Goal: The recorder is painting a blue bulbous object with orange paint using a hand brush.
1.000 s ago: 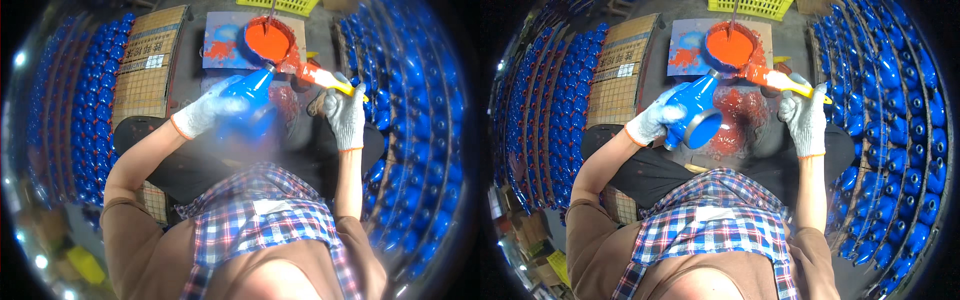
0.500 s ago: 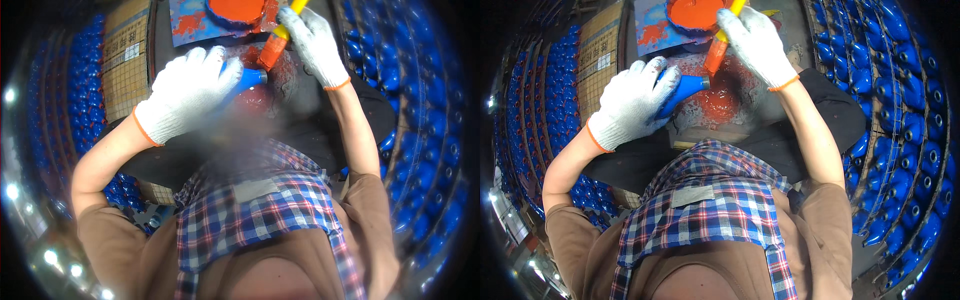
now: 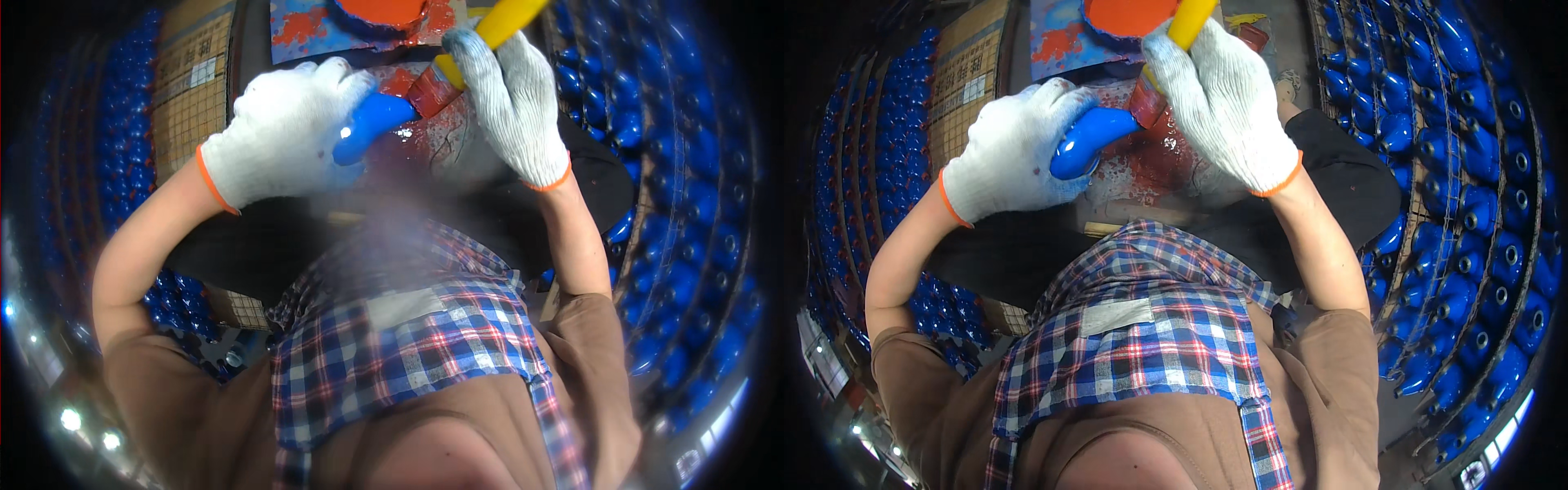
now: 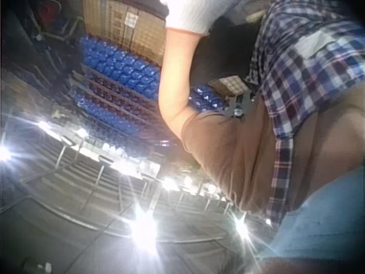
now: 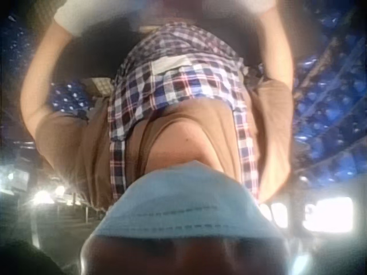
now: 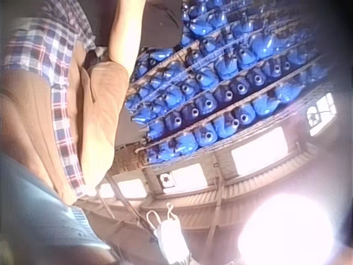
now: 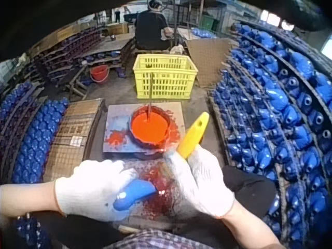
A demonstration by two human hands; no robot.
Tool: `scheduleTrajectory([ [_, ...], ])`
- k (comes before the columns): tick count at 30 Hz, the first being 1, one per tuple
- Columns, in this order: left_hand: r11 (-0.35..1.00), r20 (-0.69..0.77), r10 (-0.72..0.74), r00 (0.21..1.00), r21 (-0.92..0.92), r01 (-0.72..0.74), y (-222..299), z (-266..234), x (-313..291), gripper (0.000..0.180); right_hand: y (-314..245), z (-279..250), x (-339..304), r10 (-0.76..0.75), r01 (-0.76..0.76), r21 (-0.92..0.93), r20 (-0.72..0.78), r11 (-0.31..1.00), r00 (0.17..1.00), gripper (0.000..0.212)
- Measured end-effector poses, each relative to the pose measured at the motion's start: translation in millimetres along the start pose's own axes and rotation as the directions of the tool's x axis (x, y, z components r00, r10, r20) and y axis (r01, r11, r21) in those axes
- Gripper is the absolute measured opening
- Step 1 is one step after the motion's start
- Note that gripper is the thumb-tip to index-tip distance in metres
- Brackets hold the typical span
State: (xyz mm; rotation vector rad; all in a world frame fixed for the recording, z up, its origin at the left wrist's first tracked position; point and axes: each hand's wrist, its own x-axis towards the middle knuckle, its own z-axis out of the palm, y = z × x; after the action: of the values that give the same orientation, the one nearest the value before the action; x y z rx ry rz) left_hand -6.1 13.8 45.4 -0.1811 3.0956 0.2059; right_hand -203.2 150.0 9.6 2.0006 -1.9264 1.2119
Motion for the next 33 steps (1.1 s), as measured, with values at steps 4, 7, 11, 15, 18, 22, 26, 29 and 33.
scheduleTrajectory([
  [4,0.961,0.029,-0.12,0.992,-0.247,0.123,-3.9,2.1,1.4,0.056,1.6,1.4,-11.5,-0.133,0.136,0.036,-0.074,0.99,0.988,0.018],
  [7,0.382,0.466,-0.211,0.859,-0.769,0.512,-8.1,-3.3,2.0,0.062,-10.1,-2.5,-22.2,0.141,-0.128,0.285,-0.028,0.95,0.99,0.016],
  [11,-0.205,0.513,-0.184,0.839,-0.854,0.477,-11.9,30.4,-21.0,0.061,-13.1,-6.8,-31.4,0.33,-0.276,0.644,0.039,0.713,0.943,0.015],
  [15,-0.571,0.436,-0.196,0.878,-0.779,0.259,24.2,47.0,-28.4,0.062,-5.7,-8.1,-48.4,0.414,-0.298,0.656,-0.024,0.694,0.91,0.017],
  [18,-0.195,0.269,-0.432,0.861,-0.96,0.202,57.9,66.0,-31.9,0.058,3.0,0.8,-58.7,0.476,-0.295,0.695,-0.078,0.656,0.876,0.017],
  [22,-0.659,0.146,-0.268,0.952,-0.749,-0.07,58.5,79.8,-15.8,0.05,11.5,20.5,-67.5,0.562,-0.318,0.78,-0.052,0.539,0.826,0.021],
  [26,-0.977,-0.231,-0.029,0.973,0.211,0.021,65.6,85.2,5.1,0.036,15.9,44.8,-69.4,0.629,-0.316,0.879,0.024,0.358,0.777,0.038],
  [29,-0.983,-0.194,-0.048,0.98,0.184,-0.011,72.3,83.8,-0.5,0.038,24.7,51.8,-79.4,0.627,-0.314,0.876,0.017,0.366,0.779,0.041],
  [33,-0.986,-0.141,-0.151,0.979,-0.053,-0.159,66.6,75.7,20.0,0.049,21.5,38.3,-76.1,0.698,-0.366,0.864,0.023,0.346,0.716,0.029],
])
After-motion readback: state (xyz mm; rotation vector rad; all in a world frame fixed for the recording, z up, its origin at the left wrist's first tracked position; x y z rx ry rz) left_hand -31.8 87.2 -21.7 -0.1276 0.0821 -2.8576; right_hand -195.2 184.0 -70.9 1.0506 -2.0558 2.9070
